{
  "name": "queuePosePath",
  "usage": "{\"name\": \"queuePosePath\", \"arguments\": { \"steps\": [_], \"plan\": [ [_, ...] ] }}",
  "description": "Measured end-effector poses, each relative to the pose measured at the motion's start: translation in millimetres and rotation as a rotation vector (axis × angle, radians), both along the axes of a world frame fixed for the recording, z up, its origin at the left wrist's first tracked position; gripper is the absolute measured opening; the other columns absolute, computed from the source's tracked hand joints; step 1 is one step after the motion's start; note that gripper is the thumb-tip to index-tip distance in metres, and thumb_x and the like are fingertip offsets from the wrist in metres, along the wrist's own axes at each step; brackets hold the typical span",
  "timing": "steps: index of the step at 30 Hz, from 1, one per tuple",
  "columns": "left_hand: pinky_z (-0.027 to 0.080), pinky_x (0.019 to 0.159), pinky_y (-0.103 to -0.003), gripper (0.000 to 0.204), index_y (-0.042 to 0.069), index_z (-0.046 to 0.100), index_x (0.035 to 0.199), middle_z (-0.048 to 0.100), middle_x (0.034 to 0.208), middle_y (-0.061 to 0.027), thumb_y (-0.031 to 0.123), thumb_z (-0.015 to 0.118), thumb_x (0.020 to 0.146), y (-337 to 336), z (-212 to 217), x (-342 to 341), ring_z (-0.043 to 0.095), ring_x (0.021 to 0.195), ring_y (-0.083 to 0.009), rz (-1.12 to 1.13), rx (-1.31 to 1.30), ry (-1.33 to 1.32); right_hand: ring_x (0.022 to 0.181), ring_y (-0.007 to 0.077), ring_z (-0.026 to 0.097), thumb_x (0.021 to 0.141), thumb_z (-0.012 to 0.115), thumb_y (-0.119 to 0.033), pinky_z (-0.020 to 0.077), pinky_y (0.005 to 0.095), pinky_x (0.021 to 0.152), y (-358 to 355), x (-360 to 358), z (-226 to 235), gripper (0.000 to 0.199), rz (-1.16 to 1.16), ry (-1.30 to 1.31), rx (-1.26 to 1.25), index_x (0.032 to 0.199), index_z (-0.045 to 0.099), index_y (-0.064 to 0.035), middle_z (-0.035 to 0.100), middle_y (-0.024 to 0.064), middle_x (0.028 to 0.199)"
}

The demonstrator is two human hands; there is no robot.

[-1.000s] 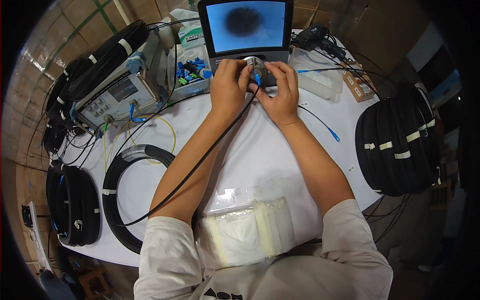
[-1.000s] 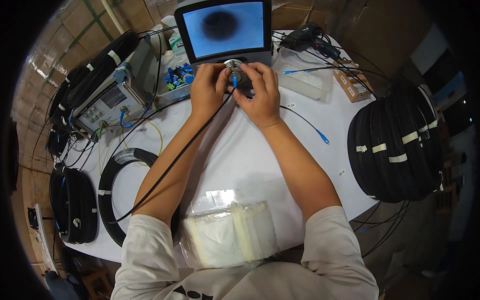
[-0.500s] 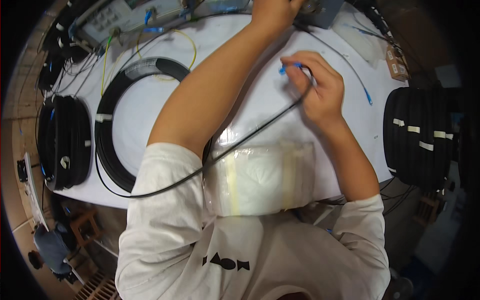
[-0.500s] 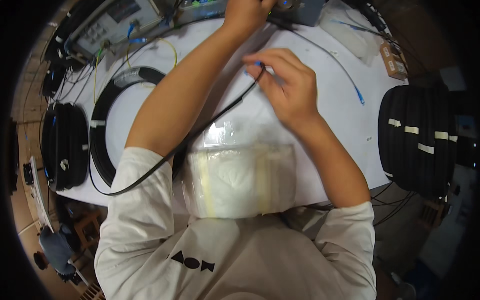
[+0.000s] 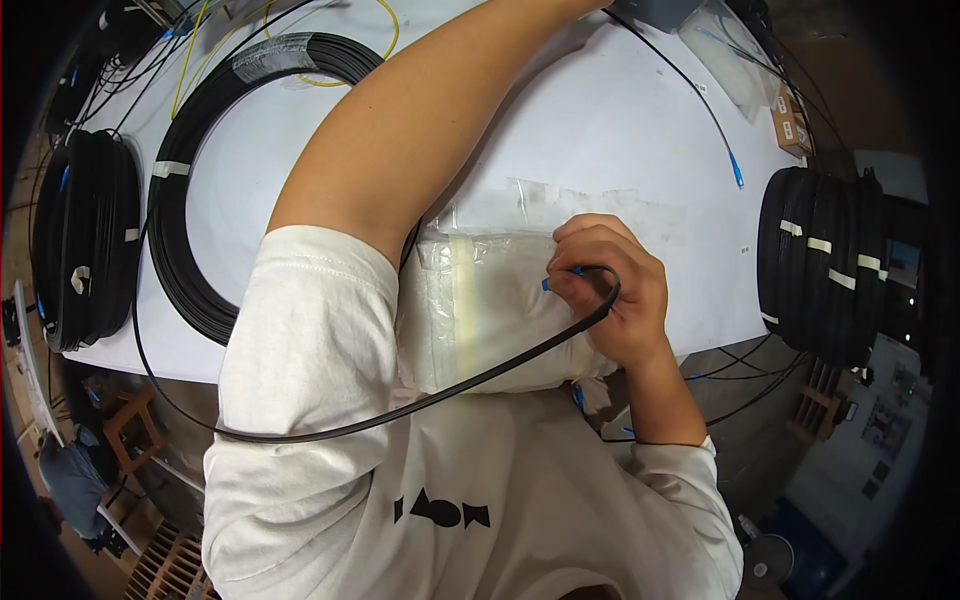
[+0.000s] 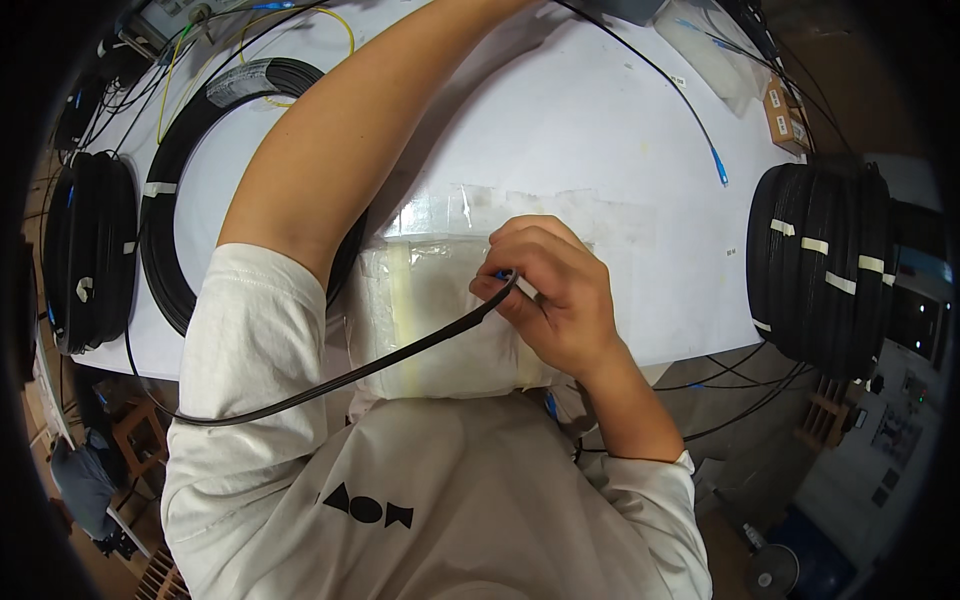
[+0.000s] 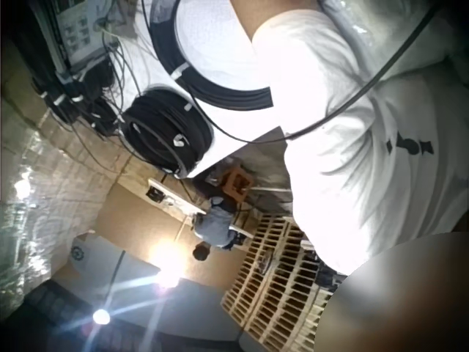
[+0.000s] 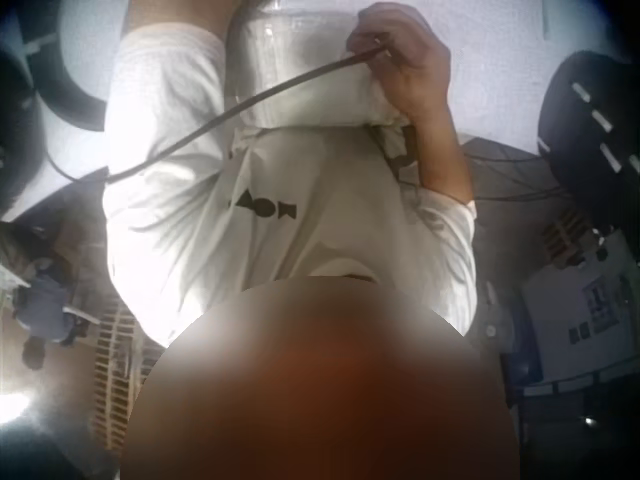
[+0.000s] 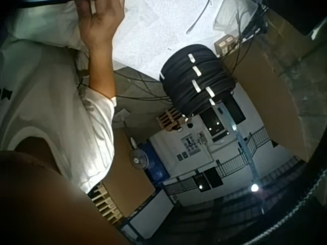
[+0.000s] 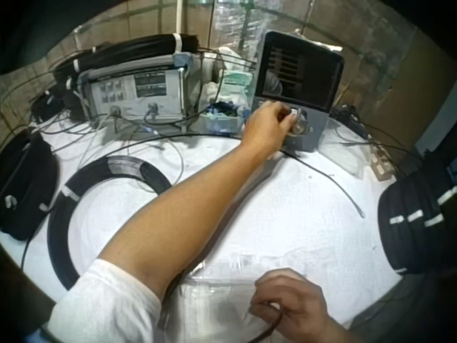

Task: Inspecting the end-face of fiber optic connectors using a digital microscope at a workstation.

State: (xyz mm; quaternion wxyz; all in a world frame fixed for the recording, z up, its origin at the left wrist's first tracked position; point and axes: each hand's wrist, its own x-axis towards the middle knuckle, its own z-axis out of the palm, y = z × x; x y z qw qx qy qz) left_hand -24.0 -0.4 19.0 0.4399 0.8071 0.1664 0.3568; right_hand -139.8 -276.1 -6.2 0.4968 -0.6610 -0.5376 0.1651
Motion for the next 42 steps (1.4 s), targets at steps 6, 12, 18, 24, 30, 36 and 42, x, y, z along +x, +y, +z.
{"name": "queuePosePath", "arguments": {
  "steps": [6,12,18,24,30,36,42],
  "plan": [
    [0.053,0.096,-0.046,0.028,0.002,0.073,0.116,0.070,0.120,-0.0163,0.026,0.070,0.102,8.1,-4.4,2.3,0.068,0.111,-0.0355,0.020,0.082,-0.007,0.098,0.0320,0.068,0.083,0.081,-0.006,0.0556,0.0397,0.081,2.7,-8.1,4.3,0.010,0.012,-0.167,-0.001,0.089,0.073,-0.0032,0.071,0.0048,0.090],
    [0.053,0.096,-0.046,0.028,0.002,0.073,0.117,0.070,0.121,-0.0170,0.026,0.070,0.102,7.5,-2.0,1.5,0.068,0.111,-0.0360,-0.004,0.050,0.015,0.101,0.0312,0.068,0.077,0.082,0.005,0.0555,0.0395,0.082,0.3,-9.6,3.4,0.019,-0.018,-0.168,0.023,0.093,0.076,-0.0034,0.071,0.0073,0.092],
    [0.053,0.097,-0.046,0.029,0.001,0.072,0.119,0.069,0.123,-0.0172,0.025,0.068,0.104,2.3,4.2,-7.2,0.067,0.113,-0.0347,-0.010,0.021,0.030,0.101,0.0304,0.068,0.073,0.084,0.008,0.0557,0.0389,0.080,2.0,-9.6,8.0,0.024,0.025,-0.184,0.005,0.093,0.076,-0.0038,0.069,0.0071,0.094],
    [0.053,0.097,-0.045,0.029,0.000,0.072,0.120,0.069,0.124,-0.0176,0.024,0.067,0.104,-2.9,11.0,-12.3,0.068,0.113,-0.0339,-0.015,-0.019,0.071,0.098,0.0285,0.068,0.068,0.090,0.000,0.0557,0.0380,0.075,0.0,-11.1,1.4,0.027,-0.018,-0.205,0.038,0.089,0.075,-0.0040,0.068,0.0061,0.093],
    [0.054,0.096,-0.045,0.030,0.000,0.072,0.120,0.071,0.122,-0.0175,0.025,0.068,0.104,1.5,5.2,-8.7,0.069,0.110,-0.0330,-0.012,0.016,0.026,0.097,0.0285,0.067,0.070,0.091,-0.004,0.0551,0.0384,0.076,4.9,-16.0,5.2,0.025,-0.029,-0.282,-0.002,0.087,0.073,-0.0046,0.068,0.0059,0.091],
    [0.054,0.096,-0.045,0.030,0.001,0.072,0.120,0.072,0.121,-0.0175,0.026,0.068,0.104,0.2,7.1,-8.1,0.070,0.110,-0.0329,-0.041,-0.036,0.039,0.099,0.0296,0.065,0.074,0.088,-0.006,0.0543,0.0394,0.079,2.0,-10.9,11.1,0.020,0.043,-0.196,-0.075,0.087,0.072,-0.0052,0.068,0.0057,0.089],
    [0.054,0.096,-0.044,0.030,0.000,0.072,0.121,0.071,0.122,-0.0172,0.025,0.068,0.104,4.9,5.6,-6.9,0.069,0.111,-0.0324,-0.045,-0.022,0.035,0.097,0.0304,0.064,0.075,0.087,-0.006,0.0538,0.0415,0.085,2.7,-17.3,13.7,0.019,0.032,-0.197,-0.083,0.086,0.071,-0.0051,0.067,0.0048,0.086]
  ]
}}
